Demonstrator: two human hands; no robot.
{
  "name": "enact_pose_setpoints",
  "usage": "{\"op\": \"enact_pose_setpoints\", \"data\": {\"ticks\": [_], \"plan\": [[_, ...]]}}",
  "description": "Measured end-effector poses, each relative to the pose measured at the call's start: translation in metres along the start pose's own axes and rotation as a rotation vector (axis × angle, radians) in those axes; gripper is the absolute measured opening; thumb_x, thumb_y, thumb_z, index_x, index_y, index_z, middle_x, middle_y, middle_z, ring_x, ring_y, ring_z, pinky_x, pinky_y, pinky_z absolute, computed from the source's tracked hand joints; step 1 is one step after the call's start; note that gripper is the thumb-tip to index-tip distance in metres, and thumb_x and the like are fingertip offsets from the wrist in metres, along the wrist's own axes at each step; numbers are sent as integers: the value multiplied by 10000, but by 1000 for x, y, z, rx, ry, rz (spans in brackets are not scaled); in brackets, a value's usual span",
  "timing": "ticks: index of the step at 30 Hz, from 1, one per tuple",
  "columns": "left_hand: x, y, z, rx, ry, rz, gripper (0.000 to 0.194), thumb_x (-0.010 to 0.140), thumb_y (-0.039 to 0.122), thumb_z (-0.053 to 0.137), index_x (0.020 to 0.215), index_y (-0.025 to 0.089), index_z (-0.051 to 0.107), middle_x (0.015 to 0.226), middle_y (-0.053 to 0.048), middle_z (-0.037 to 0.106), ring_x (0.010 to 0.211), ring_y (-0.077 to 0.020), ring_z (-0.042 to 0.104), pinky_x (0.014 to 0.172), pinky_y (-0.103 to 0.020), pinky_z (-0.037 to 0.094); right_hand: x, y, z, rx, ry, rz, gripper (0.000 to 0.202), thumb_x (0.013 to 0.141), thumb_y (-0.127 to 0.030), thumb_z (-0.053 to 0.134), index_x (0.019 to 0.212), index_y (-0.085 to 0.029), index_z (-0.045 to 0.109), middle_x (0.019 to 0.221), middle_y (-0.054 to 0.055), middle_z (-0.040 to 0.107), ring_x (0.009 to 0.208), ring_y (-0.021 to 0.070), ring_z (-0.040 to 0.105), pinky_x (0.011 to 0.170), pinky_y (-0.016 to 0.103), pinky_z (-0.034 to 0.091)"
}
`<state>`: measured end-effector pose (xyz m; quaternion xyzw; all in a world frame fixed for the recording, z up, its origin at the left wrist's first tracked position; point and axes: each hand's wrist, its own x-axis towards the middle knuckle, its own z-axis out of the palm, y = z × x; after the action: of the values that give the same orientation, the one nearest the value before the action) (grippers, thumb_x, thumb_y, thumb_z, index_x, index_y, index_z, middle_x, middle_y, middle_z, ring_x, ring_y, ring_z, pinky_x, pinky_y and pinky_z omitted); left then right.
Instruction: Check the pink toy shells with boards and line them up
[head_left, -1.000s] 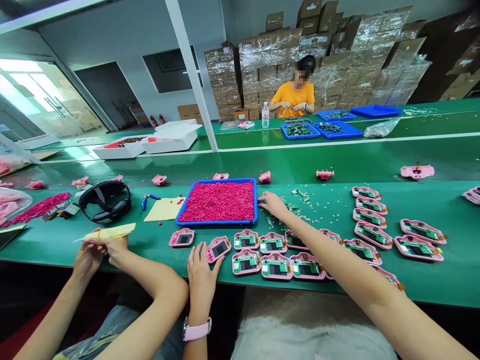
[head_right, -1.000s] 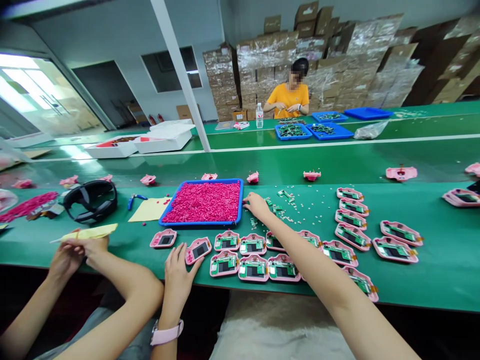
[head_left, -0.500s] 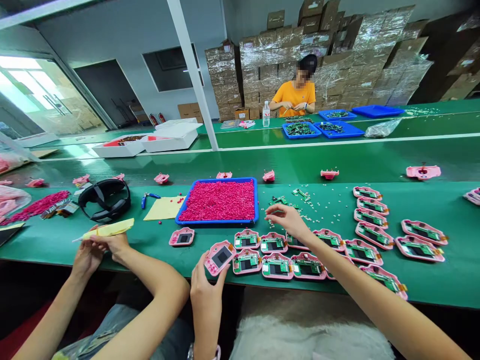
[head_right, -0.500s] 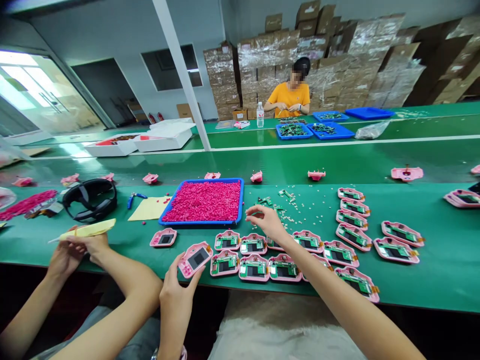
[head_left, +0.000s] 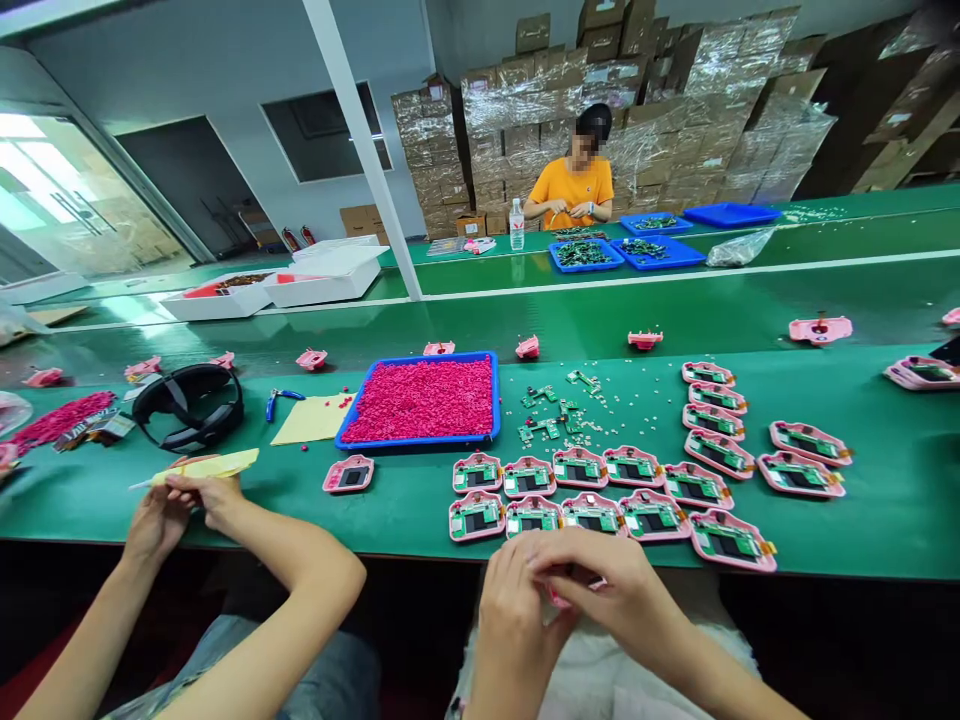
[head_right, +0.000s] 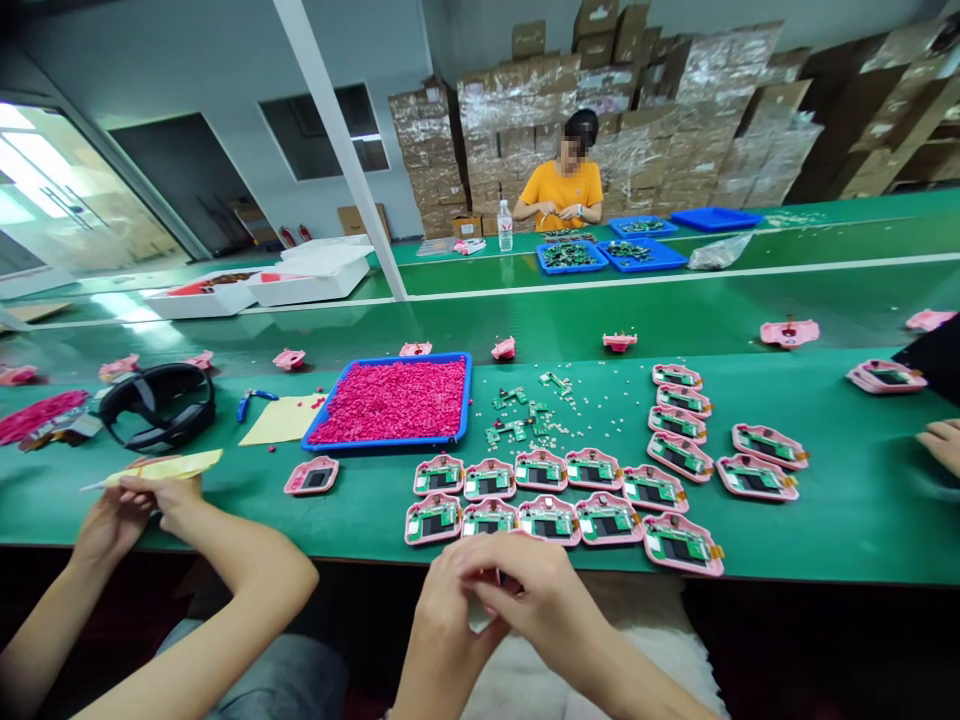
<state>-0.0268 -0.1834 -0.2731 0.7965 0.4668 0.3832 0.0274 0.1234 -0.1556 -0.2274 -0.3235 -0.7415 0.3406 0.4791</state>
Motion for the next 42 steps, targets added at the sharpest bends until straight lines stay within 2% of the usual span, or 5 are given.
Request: {"op": "enact_pose_setpoints", "data": {"ticks": [9,24,29,37,42], "plan": [[3,19,3,34,22,-17,342,871,355,611,1147,158,570,974,-123,724,930,-242,702,774,-368,597,-12,7,-8,-293,78,-255,214,955,-200,539,1076,-243,710,997,71,760,833,179,694,733,298,594],[-2,17,-4,-4,-14,-93,413,861,402,628,1202,184,547,1000,-118,732,943,-248,706,764,-372,594,-23,3,-3,-304,-9,-255,348,937,-109,549,1260,-228,599,969,69,744,906,198,691,808,354,606],[1,21,-11,-16,35,-109,379,875,412,605,1180,193,553,982,-96,738,913,-227,707,739,-352,594,-28,1,3,-303,58,-260,427,922,-60,543,1314,-226,571,973,69,755,886,201,695,785,352,606],[-11,22,-2,-116,21,-175,387,883,409,589,1222,227,550,1045,-93,718,986,-240,675,814,-394,575,-34,7,2,-276,80,-208,495,923,-156,562,1351,-403,561,1037,-6,759,850,242,726,716,382,643],[-6,23,-14,-167,-20,-293,479,814,417,684,1240,240,554,1082,-90,712,991,-242,670,814,-395,582,-47,13,-4,-269,183,-78,474,907,-199,598,1235,-542,606,966,-60,762,848,256,732,660,379,646]]}}
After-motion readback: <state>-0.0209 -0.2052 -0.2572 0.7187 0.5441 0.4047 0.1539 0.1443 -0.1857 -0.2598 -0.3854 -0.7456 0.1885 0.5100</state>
